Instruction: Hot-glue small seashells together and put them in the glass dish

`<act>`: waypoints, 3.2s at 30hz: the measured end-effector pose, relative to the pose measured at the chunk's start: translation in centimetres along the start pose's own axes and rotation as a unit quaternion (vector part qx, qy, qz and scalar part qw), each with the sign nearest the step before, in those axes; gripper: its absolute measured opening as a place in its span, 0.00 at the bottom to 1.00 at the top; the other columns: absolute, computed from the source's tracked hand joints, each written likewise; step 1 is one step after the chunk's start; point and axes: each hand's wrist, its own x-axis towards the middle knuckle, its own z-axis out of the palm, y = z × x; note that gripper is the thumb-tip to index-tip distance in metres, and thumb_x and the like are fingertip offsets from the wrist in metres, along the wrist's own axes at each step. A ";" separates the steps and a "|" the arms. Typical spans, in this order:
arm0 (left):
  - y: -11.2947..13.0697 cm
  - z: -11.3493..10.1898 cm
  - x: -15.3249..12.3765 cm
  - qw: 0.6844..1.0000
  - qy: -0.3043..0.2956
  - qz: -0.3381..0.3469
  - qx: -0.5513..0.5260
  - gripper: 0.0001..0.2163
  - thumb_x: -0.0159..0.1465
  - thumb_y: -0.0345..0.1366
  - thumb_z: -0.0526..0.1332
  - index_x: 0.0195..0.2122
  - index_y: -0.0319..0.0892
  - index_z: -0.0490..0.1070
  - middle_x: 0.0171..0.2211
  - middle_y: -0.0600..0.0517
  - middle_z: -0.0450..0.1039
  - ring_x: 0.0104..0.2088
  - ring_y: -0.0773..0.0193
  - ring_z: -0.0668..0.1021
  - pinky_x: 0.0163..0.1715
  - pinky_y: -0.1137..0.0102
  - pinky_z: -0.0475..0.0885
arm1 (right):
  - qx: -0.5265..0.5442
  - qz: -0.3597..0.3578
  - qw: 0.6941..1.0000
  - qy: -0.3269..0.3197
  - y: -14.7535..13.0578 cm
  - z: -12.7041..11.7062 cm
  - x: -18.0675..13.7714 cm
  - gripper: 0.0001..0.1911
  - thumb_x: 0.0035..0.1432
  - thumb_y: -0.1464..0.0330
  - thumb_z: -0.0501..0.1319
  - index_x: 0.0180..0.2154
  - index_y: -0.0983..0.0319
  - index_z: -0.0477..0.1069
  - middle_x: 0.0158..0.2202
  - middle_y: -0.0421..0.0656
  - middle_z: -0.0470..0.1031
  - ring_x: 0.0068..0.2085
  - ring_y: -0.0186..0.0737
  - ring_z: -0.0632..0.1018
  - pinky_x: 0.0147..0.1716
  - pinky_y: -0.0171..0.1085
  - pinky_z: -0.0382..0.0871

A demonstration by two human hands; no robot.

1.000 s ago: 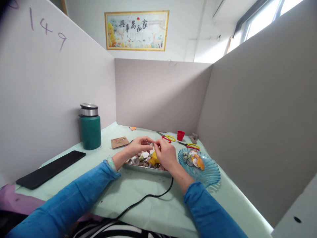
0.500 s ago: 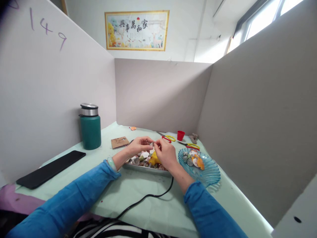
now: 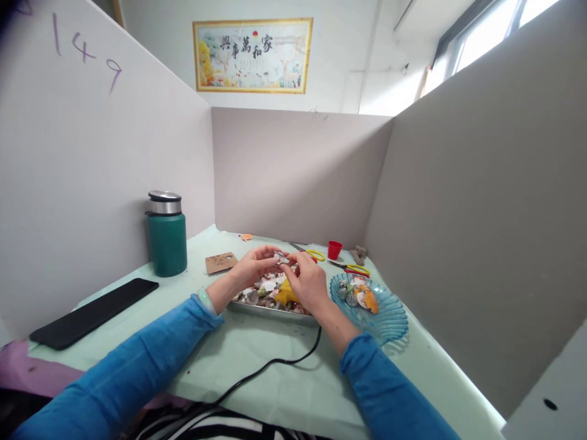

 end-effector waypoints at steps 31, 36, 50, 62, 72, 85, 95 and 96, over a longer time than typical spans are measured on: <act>-0.4 0.1 0.0 0.999 0.028 -0.037 0.025 0.15 0.48 0.36 0.70 0.33 0.37 0.68 0.29 0.53 0.70 0.29 0.68 0.76 0.36 0.68 0.71 | 0.047 -0.006 0.998 -0.051 -0.1 0.1 -0.1 0.09 0.58 0.65 0.56 0.40 0.61 0.69 0.30 0.41 0.71 0.27 0.35 0.71 0.29 0.35 0.64; -0.4 0.3 0.0 0.994 0.056 -0.025 0.089 0.16 0.50 0.40 0.69 0.35 0.38 0.69 0.31 0.51 0.71 0.30 0.67 0.76 0.35 0.68 0.71 | 0.030 0.028 0.998 -0.047 0.1 0.2 -0.2 0.11 0.58 0.62 0.56 0.39 0.61 0.69 0.30 0.42 0.74 0.26 0.35 0.72 0.28 0.35 0.64; 0.7 1.1 -0.6 0.974 0.026 -0.020 0.223 0.15 0.54 0.46 0.63 0.29 0.37 0.70 0.19 0.56 0.65 0.19 0.72 0.68 0.20 0.76 0.63 | -0.057 0.036 0.998 -0.012 0.6 0.4 -0.3 0.09 0.53 0.68 0.58 0.38 0.61 0.68 0.34 0.42 0.75 0.28 0.36 0.73 0.30 0.35 0.63; -0.6 -0.6 0.5 0.875 0.130 0.068 0.461 0.06 0.54 0.37 0.60 0.27 0.40 0.71 0.23 0.54 0.69 0.24 0.68 0.69 0.25 0.74 0.63 | -0.080 0.016 0.996 -0.047 0.7 0.4 -0.3 0.13 0.55 0.67 0.58 0.43 0.61 0.66 0.41 0.45 0.73 0.32 0.38 0.74 0.32 0.36 0.65; -0.9 -0.4 -0.1 0.773 0.068 0.149 0.613 0.06 0.59 0.35 0.57 0.30 0.42 0.73 0.31 0.49 0.72 0.30 0.64 0.72 0.33 0.71 0.64 | -0.102 0.016 0.993 -0.061 0.5 0.3 -0.4 0.10 0.55 0.68 0.58 0.41 0.61 0.68 0.40 0.45 0.72 0.32 0.38 0.73 0.31 0.35 0.64; -0.7 -0.1 -0.1 0.793 0.042 0.198 0.574 0.07 0.60 0.35 0.57 0.31 0.41 0.74 0.31 0.48 0.73 0.32 0.63 0.74 0.35 0.71 0.66 | -0.105 0.029 0.991 -0.081 0.7 0.5 -0.3 0.11 0.55 0.67 0.58 0.42 0.62 0.67 0.40 0.45 0.73 0.32 0.38 0.74 0.32 0.36 0.64; -1.0 0.1 -0.1 0.788 0.032 0.221 0.573 0.05 0.59 0.28 0.55 0.32 0.41 0.70 0.31 0.50 0.73 0.32 0.65 0.73 0.34 0.71 0.66 | -0.073 0.032 0.993 -0.085 0.6 0.4 -0.3 0.14 0.55 0.68 0.57 0.45 0.61 0.66 0.40 0.44 0.75 0.31 0.38 0.74 0.33 0.36 0.65; -1.0 0.1 -0.1 0.785 0.033 0.224 0.577 0.05 0.59 0.29 0.55 0.32 0.41 0.70 0.31 0.50 0.73 0.31 0.65 0.73 0.34 0.71 0.66 | -0.072 0.032 0.993 -0.086 0.5 0.4 -0.3 0.13 0.55 0.69 0.57 0.44 0.61 0.66 0.40 0.44 0.75 0.31 0.38 0.74 0.33 0.36 0.64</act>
